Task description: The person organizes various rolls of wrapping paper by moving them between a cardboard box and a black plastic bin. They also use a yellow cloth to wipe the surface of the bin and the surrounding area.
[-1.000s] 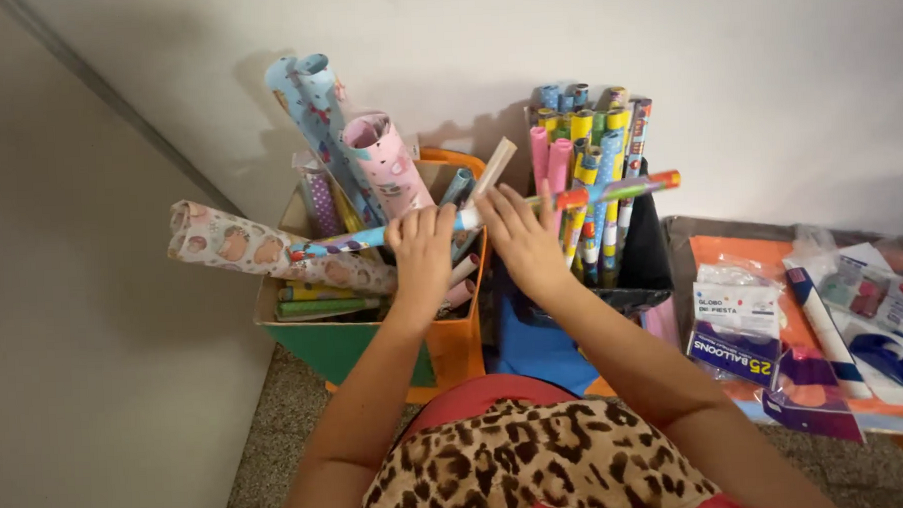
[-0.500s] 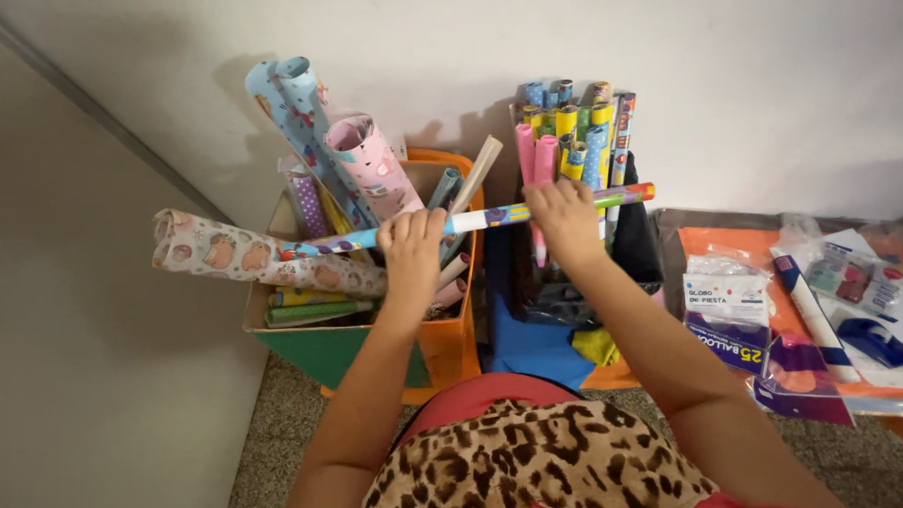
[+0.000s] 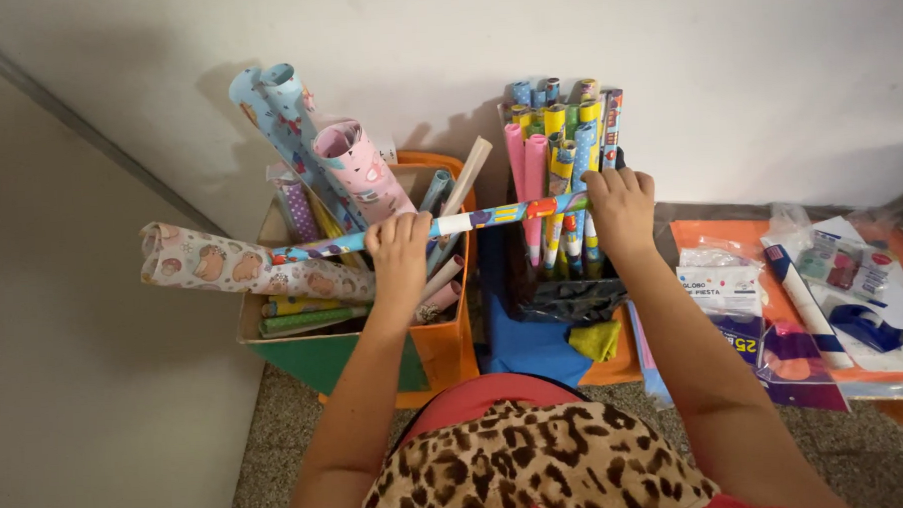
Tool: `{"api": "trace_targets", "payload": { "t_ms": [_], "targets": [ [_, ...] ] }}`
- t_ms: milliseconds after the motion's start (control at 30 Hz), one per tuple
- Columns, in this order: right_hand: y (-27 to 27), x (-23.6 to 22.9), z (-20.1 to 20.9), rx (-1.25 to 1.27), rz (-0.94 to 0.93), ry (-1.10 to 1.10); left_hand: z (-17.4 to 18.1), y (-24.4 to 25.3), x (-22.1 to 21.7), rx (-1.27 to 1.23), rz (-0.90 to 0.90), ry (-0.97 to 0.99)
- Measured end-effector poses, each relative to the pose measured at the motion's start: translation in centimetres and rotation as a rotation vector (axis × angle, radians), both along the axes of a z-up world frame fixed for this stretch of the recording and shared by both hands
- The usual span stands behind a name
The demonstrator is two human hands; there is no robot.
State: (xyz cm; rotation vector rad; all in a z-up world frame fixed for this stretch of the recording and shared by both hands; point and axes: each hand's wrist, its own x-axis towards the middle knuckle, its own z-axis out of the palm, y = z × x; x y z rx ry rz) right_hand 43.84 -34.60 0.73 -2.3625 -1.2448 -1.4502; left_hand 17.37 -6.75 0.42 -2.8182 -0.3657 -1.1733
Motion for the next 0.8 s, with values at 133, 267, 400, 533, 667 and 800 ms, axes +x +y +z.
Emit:
{"api": "trace_targets", "payload": {
  "t_ms": [133, 267, 400, 533, 667, 800],
  "targets": [
    [-0.2, -0.4, 0.2, 0.026, 0.006, 0.017, 0.2, -1.0, 1.0, 0.028, 0.015, -0.007],
    [-0.2, -0.9, -0.1, 0.033, 0.013, 0.011, 1.5, -3.4, 1.9, 0.019, -0.080, 0.009],
    [-0.6, -1.9, 1.4, 0.029, 0.017, -0.010, -2.7, -1.7, 4.2, 0.055, -0.155, 0.046],
    [-2.1, -1.2, 2.5, 0.027, 0.016, 0.013, -2.4, 0.2, 4.5, 0.141, -0.086, 0.041],
    [-4.0, -0.1, 2.7, 0.030, -0.013, 0.001, -3.3, 2.5, 3.7, 0.162, -0.096, 0.024],
    [-6.1, 0.4, 3.1, 0.036, -0.087, -0.027, -2.9, 3.6, 2.0, 0.158, -0.060, 0.043]
  ]
}}
